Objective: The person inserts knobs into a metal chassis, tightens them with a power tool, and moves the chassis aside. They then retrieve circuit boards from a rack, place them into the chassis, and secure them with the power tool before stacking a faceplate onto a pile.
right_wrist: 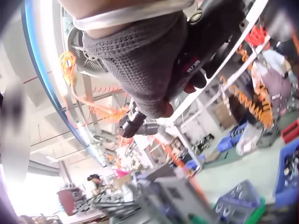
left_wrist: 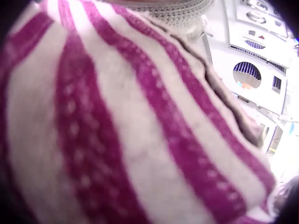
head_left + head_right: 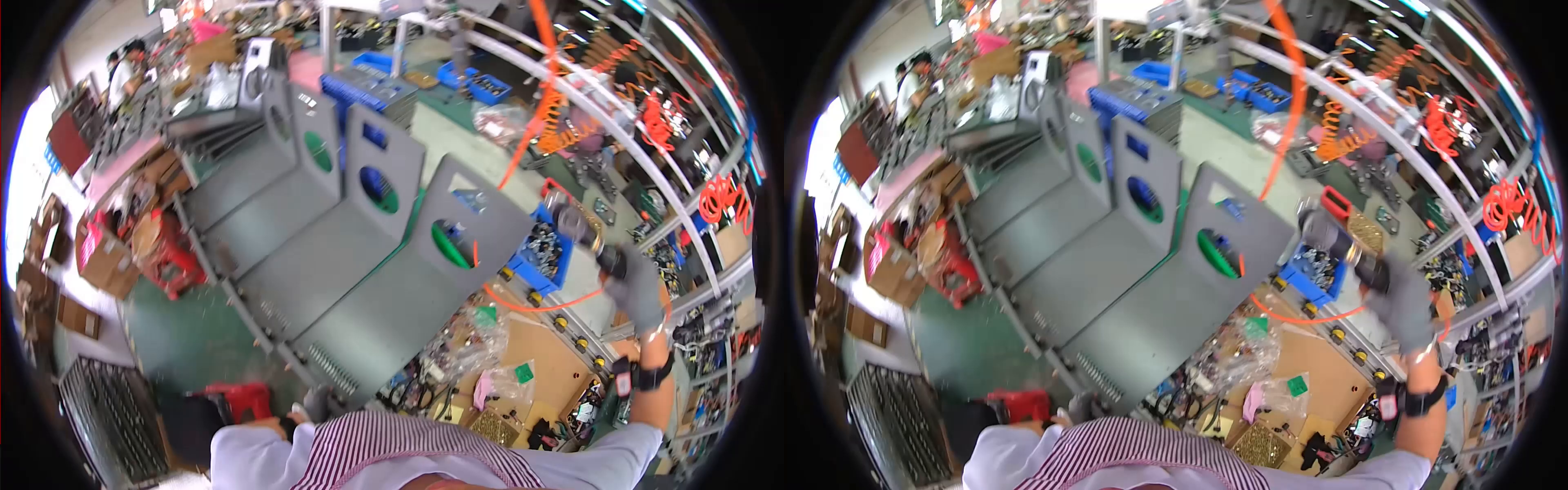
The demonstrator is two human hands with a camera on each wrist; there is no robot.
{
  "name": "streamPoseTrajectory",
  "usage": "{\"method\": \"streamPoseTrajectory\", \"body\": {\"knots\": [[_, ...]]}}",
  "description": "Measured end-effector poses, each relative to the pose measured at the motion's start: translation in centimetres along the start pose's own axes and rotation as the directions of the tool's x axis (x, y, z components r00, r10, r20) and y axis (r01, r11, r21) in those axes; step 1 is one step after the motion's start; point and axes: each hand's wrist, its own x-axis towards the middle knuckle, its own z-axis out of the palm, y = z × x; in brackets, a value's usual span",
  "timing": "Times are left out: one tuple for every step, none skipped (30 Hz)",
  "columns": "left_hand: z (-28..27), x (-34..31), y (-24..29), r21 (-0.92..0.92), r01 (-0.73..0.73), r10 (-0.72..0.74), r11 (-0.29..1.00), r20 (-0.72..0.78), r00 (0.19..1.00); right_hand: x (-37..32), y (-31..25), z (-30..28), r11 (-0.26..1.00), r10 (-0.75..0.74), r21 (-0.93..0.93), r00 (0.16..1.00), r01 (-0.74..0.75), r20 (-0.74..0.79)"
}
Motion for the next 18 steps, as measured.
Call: {"method": "streamPoseTrajectory", "body": {"knots": [[-0.8, 0.5, -0.4, -0.05, -0.004, 0.011, 0.999, 0.125, 0.992, -1.8, -0.9, 1.2, 0.988, -0.124, 0.1, 0.99, 0.117, 0.064], [-1.2, 0.9, -0.4, -0.102, 0.002, 0.021, 0.995, 0.227, 0.974, -4.0, -2.0, 2.7, 0.969, -0.109, 0.24, 0.972, 0.058, 0.207], [-1.7, 1.5, -0.6, -0.149, 0.024, 0.023, 0.988, 0.307, 0.951, -5.7, -3.2, 4.1, 0.934, -0.103, 0.356, 0.93, -0.032, 0.353], [-2.3, 2.2, 0.2, -0.153, 0.011, 0.039, 0.988, 0.316, 0.948, -6.7, -5.1, 5.2, 0.907, -0.144, 0.413, 0.862, -0.081, 0.487], [-2.8, 2.9, 0.8, -0.258, 0.122, -0.017, 0.958, 0.375, 0.927, -7.9, -7.0, 6.4, 0.878, -0.182, 0.453, 0.769, -0.153, 0.613], [-3.8, 3.5, 2.0, -0.378, 0.304, -0.11, 0.874, 0.456, 0.883, -9.3, -8.1, 8.4, 0.804, -0.2, 0.5, 0.645, -0.323, 0.737], [-4.7, 4.0, 3.1, -0.454, 0.473, -0.194, 0.755, 0.534, 0.823, -10.8, -8.8, 10.9, 0.713, -0.227, 0.493, 0.501, -0.499, 0.835], [-5.3, 4.3, 3.8, -0.501, 0.603, -0.26, 0.621, 0.594, 0.761, -12.2, -9.4, 13.5, 0.672, -0.311, 0.479, 0.371, -0.565, 0.875], [-4.8, 3.9, 2.9, -0.477, 0.629, -0.279, 0.614, 0.614, 0.738, -13.3, -10.2, 15.7, 0.628, -0.4, 0.467, 0.256, -0.623, 0.88], [-4.3, 3.5, 2.0, -0.452, 0.653, -0.298, 0.607, 0.633, 0.715, -14.3, -11.9, 16.9, 0.588, -0.418, 0.413, 0.176, -0.695, 0.891], [-3.3, 3.1, 1.0, -0.484, 0.673, -0.301, 0.559, 0.638, 0.709, -15.2, -13.3, 18.0, 0.546, -0.439, 0.356, 0.103, -0.758, 0.892], [-2.4, 2.7, 0.3, -0.517, 0.686, -0.302, 0.512, 0.64, 0.707, -16.7, -13.6, 20.4, 0.51, -0.475, 0.278, 0.003, -0.814, 0.88], [-1.6, 2.1, -0.1, -0.536, 0.671, -0.331, 0.512, 0.598, 0.73, -17.2, -14.6, 21.7, 0.596, -0.434, 0.199, -0.105, -0.778, 0.895], [-0.9, 1.7, -0.4, -0.557, 0.651, -0.358, 0.515, 0.551, 0.754, -19.4, -14.8, 24.7, 0.497, -0.498, 0.185, -0.104, -0.848, 0.861], [-0.1, 1.1, -0.7, -0.576, 0.63, -0.385, 0.52, 0.5, 0.776, -21.4, -15.0, 27.2, 0.392, -0.559, 0.162, -0.095, -0.906, 0.824], [1.4, 0.3, -1.5, -0.627, 0.639, -0.435, 0.445, 0.473, 0.766, -21.5, -16.2, 27.3, 0.199, -0.617, 0.005, -0.121, -0.98, 0.777], [0.8, 1.0, -0.7, -0.649, 0.673, -0.418, 0.355, 0.534, 0.735, -21.6, -16.9, 27.6, 0.149, -0.628, -0.083, -0.159, -0.985, 0.762], [0.0, 1.7, 0.1, -0.661, 0.703, -0.395, 0.262, 0.591, 0.703, -21.7, -17.5, 27.9, 0.1, -0.64, -0.172, -0.195, -0.98, 0.743]]}}
